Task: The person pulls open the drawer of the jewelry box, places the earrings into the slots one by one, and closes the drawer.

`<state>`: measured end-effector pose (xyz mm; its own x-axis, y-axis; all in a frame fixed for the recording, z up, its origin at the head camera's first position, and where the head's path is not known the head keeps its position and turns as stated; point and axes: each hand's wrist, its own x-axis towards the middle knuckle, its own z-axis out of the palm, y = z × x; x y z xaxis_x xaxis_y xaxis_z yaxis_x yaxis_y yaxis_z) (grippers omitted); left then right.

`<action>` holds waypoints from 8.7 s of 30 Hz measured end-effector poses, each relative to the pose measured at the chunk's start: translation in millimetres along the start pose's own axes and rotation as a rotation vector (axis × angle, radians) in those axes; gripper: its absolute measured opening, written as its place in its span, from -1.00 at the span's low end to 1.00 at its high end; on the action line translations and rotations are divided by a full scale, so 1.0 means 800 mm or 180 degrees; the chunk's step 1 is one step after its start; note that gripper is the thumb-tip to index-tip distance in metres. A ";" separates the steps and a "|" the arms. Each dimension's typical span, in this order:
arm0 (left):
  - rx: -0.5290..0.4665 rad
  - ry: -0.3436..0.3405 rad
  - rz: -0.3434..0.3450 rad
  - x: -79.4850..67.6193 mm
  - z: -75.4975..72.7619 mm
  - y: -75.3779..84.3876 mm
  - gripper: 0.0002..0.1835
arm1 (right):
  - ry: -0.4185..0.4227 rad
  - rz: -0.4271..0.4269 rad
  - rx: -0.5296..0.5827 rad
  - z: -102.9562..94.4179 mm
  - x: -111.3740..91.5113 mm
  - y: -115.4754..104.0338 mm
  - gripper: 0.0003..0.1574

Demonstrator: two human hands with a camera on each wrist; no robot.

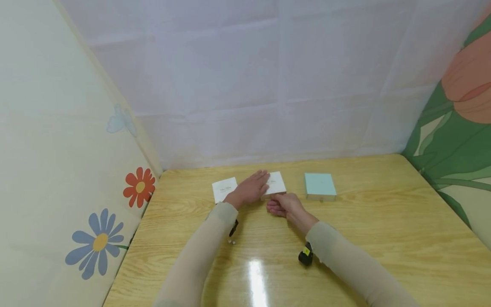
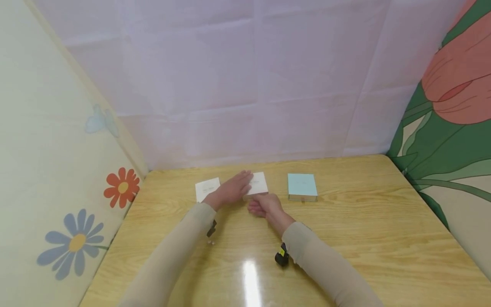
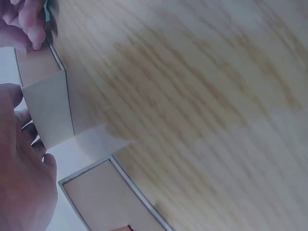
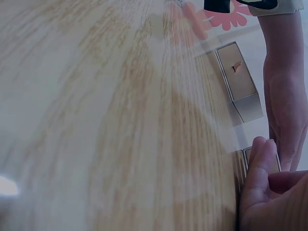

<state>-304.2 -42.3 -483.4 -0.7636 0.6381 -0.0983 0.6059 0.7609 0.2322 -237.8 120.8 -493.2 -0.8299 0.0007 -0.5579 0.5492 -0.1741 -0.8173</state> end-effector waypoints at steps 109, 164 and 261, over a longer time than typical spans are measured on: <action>0.0235 0.0223 -0.0282 -0.142 -0.008 -0.129 -0.34 | -0.0820 0.0123 -0.0273 0.145 0.002 0.023 -0.61; 0.0192 0.0307 -0.0273 -0.142 0.000 -0.134 -0.33 | -0.0647 -0.0007 -0.0494 0.156 -0.004 0.028 -0.72; 0.0238 0.0265 -0.0327 -0.143 0.002 -0.135 -0.33 | -0.0609 0.0011 -0.0571 0.144 -0.030 0.045 -0.77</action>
<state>-282.1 -197.0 -498.6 -0.8365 0.5468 -0.0364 0.5361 0.8303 0.1521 -209.3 1.0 -492.9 -0.8221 -0.1888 -0.5372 0.5464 0.0037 -0.8375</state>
